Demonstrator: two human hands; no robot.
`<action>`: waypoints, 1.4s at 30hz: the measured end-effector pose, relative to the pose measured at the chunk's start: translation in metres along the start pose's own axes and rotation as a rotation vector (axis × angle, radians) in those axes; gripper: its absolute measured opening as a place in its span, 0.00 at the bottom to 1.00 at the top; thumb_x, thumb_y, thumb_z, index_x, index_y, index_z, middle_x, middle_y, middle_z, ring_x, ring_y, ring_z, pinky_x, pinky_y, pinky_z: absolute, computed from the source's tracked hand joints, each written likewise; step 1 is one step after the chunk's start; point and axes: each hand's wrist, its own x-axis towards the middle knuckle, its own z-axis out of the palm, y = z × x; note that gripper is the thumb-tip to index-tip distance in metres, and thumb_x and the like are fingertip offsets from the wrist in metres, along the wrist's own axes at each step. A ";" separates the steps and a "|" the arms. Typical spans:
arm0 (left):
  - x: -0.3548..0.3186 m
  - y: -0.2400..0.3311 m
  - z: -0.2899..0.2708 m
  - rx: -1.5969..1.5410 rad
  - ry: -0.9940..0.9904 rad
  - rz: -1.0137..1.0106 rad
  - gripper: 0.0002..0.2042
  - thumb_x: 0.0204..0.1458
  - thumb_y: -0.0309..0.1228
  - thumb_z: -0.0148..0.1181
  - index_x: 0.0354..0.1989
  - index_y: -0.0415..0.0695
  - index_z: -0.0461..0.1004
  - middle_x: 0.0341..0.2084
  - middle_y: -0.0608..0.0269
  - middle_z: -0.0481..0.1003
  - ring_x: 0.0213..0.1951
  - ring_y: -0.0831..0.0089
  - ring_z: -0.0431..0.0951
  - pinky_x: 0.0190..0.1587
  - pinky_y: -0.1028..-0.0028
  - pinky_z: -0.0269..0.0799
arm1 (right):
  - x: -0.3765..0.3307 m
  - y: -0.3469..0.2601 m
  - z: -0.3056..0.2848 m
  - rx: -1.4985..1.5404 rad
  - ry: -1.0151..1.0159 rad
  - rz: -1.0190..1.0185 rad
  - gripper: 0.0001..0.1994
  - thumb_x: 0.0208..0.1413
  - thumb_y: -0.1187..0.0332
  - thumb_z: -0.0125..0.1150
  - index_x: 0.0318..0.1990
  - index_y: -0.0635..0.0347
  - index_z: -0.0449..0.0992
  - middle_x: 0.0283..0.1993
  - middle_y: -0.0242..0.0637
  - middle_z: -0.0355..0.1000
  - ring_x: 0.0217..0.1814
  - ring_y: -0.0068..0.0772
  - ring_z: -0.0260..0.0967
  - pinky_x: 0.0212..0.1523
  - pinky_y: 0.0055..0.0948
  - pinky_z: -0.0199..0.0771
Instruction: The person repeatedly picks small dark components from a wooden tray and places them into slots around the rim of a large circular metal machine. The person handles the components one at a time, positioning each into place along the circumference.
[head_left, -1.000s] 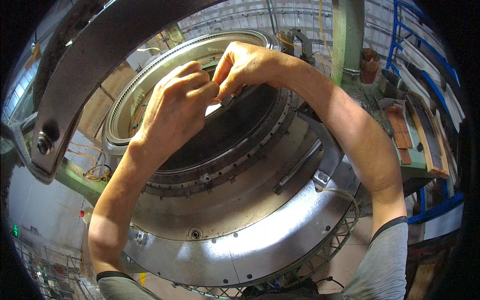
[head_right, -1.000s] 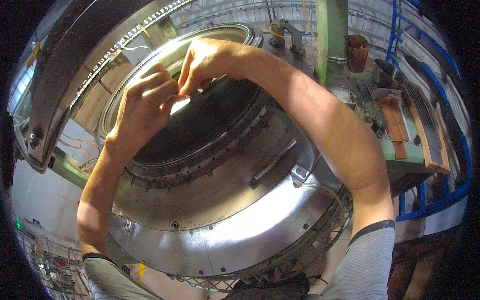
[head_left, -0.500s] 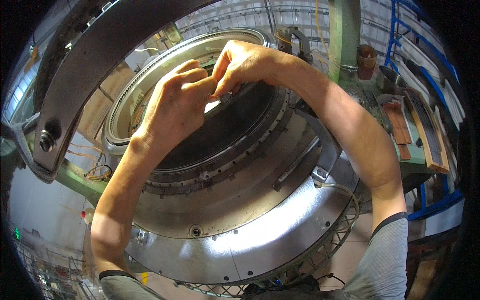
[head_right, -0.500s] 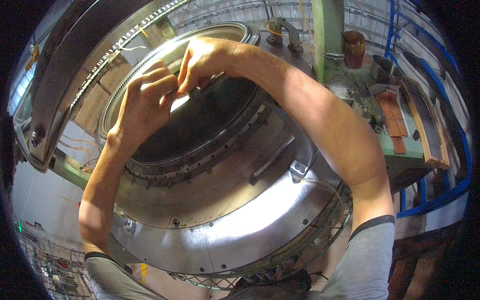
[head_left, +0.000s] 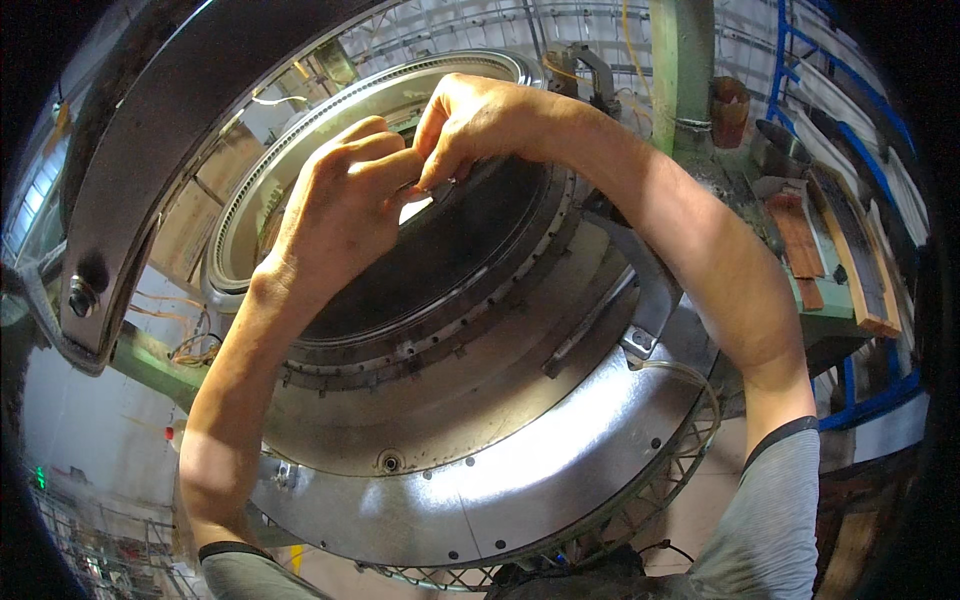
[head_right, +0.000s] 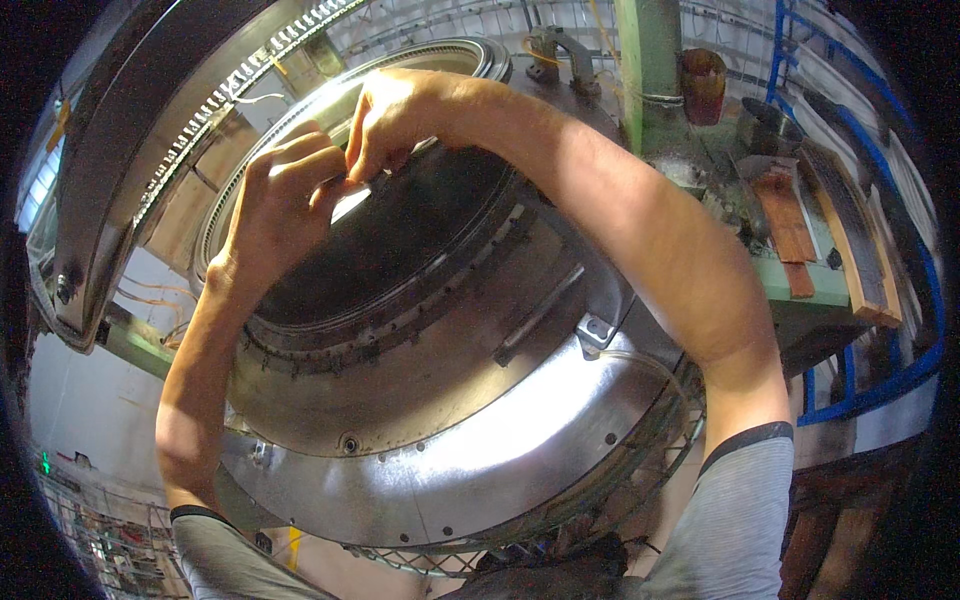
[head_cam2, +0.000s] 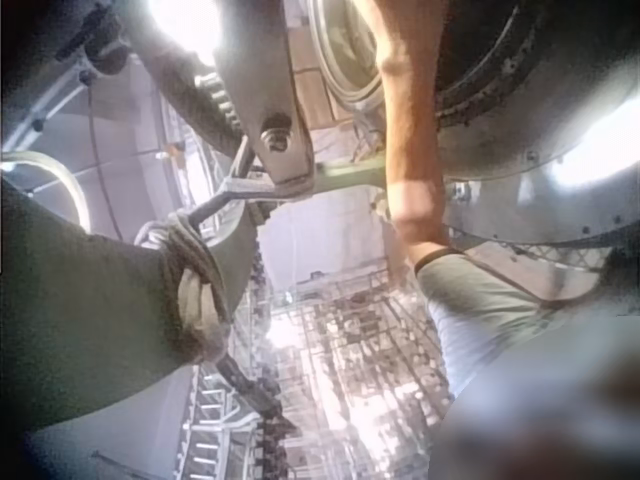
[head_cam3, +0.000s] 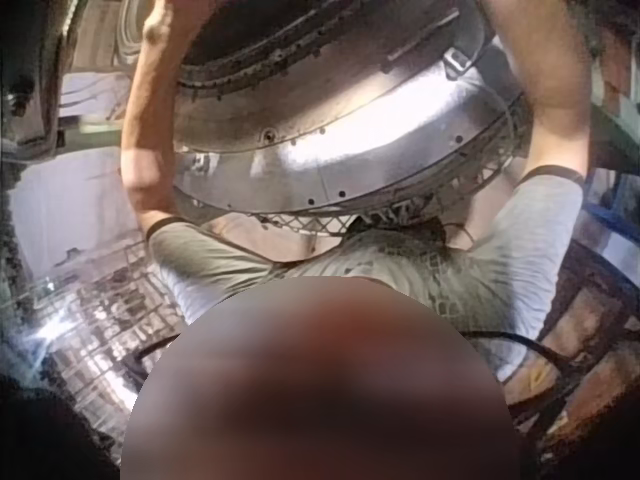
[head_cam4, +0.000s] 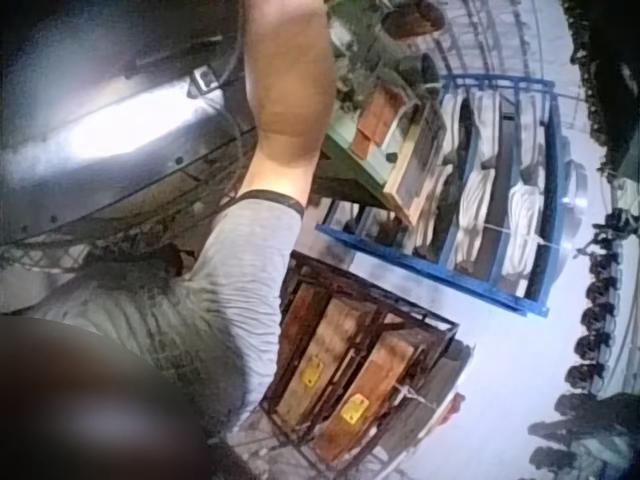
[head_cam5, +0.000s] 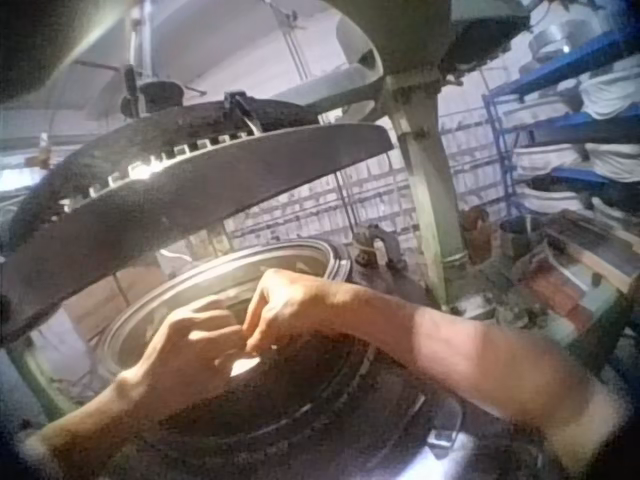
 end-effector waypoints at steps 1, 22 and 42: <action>0.001 0.000 0.001 -0.003 -0.012 0.010 0.07 0.46 0.16 0.66 0.28 0.39 0.74 0.24 0.57 0.68 0.32 0.58 0.74 0.37 0.65 0.70 | 0.000 0.000 0.000 -0.012 0.004 0.001 0.12 0.46 0.69 0.80 0.38 0.65 0.89 0.30 0.35 0.81 0.31 0.25 0.76 0.35 0.25 0.76; -0.006 0.013 0.013 -0.090 0.072 -0.320 0.11 0.42 0.20 0.75 0.27 0.36 0.75 0.25 0.54 0.75 0.31 0.54 0.77 0.36 0.60 0.73 | -0.004 0.008 0.002 0.088 0.101 -0.014 0.10 0.47 0.75 0.77 0.39 0.67 0.89 0.31 0.39 0.84 0.28 0.27 0.77 0.32 0.26 0.79; -0.004 0.010 0.012 -0.066 0.100 -0.288 0.10 0.43 0.23 0.75 0.29 0.36 0.78 0.24 0.53 0.75 0.33 0.54 0.78 0.38 0.59 0.73 | -0.005 0.004 -0.001 0.021 0.067 0.020 0.14 0.48 0.67 0.80 0.41 0.65 0.88 0.34 0.39 0.83 0.34 0.26 0.80 0.39 0.24 0.81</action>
